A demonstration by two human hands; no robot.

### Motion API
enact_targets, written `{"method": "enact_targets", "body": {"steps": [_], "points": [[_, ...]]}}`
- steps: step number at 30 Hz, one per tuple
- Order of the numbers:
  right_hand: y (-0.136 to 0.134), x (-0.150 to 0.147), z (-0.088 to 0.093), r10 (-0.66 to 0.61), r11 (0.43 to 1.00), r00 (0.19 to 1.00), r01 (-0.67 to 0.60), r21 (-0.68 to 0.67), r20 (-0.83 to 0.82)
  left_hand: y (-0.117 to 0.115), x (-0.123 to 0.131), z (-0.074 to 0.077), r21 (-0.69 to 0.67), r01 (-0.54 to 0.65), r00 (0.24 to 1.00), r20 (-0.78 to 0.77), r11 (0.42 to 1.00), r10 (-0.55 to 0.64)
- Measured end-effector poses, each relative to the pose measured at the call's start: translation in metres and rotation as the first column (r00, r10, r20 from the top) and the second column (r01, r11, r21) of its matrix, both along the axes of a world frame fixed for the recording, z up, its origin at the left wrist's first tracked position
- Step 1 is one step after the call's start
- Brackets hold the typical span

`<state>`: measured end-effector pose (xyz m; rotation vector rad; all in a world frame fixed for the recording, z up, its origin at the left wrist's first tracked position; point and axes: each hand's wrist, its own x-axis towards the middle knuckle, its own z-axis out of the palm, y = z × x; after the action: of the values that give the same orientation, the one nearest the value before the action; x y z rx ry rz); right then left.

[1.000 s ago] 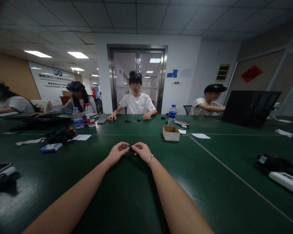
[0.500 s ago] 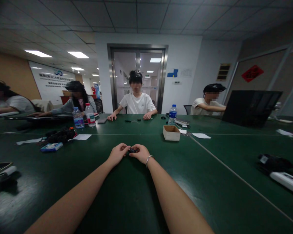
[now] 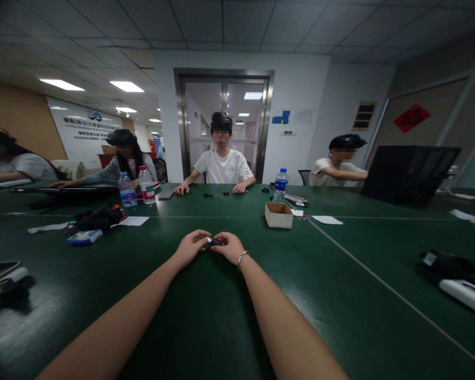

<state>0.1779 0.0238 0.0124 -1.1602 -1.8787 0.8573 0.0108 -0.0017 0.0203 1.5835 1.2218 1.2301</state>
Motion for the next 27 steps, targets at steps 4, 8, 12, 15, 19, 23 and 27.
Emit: {"method": "enact_targets", "body": {"steps": [4,8,12,15,19,23,27], "points": [[0.0013,0.0007,-0.0013,-0.025,0.999,1.000,0.025,0.034,0.004,0.0017,0.0006,-0.0037,-0.026,-0.045,0.996,-0.072,0.999,0.043],[0.0022,0.0002,-0.0024,-0.029,0.999,1.000,0.029,0.039,0.004,-0.0024,0.0018,-0.0008,0.010,0.004,1.000,-0.026,1.000,-0.004],[0.0026,0.0003,-0.0030,-0.027,0.998,1.000,0.027,0.051,-0.004,-0.0037,0.0016,0.0011,0.009,0.043,0.997,-0.060,0.999,-0.042],[0.0026,0.0002,-0.0031,-0.025,0.999,1.000,0.025,0.045,-0.010,-0.0019,0.0015,-0.0004,-0.014,0.000,0.997,-0.073,1.000,-0.001],[0.0026,-0.0004,-0.0035,-0.022,0.999,0.999,0.023,0.026,-0.030,-0.0022,0.0017,0.0002,-0.015,0.026,1.000,0.011,1.000,-0.025],[0.0038,0.0000,-0.0047,-0.001,1.000,1.000,0.002,0.023,-0.021,-0.0047,0.0016,0.0032,-0.005,0.064,0.998,-0.004,0.998,-0.064],[0.0060,0.0011,-0.0072,0.013,1.000,1.000,-0.012,0.020,-0.007,-0.0030,0.0016,0.0010,0.009,0.014,1.000,-0.015,1.000,-0.014]]}}
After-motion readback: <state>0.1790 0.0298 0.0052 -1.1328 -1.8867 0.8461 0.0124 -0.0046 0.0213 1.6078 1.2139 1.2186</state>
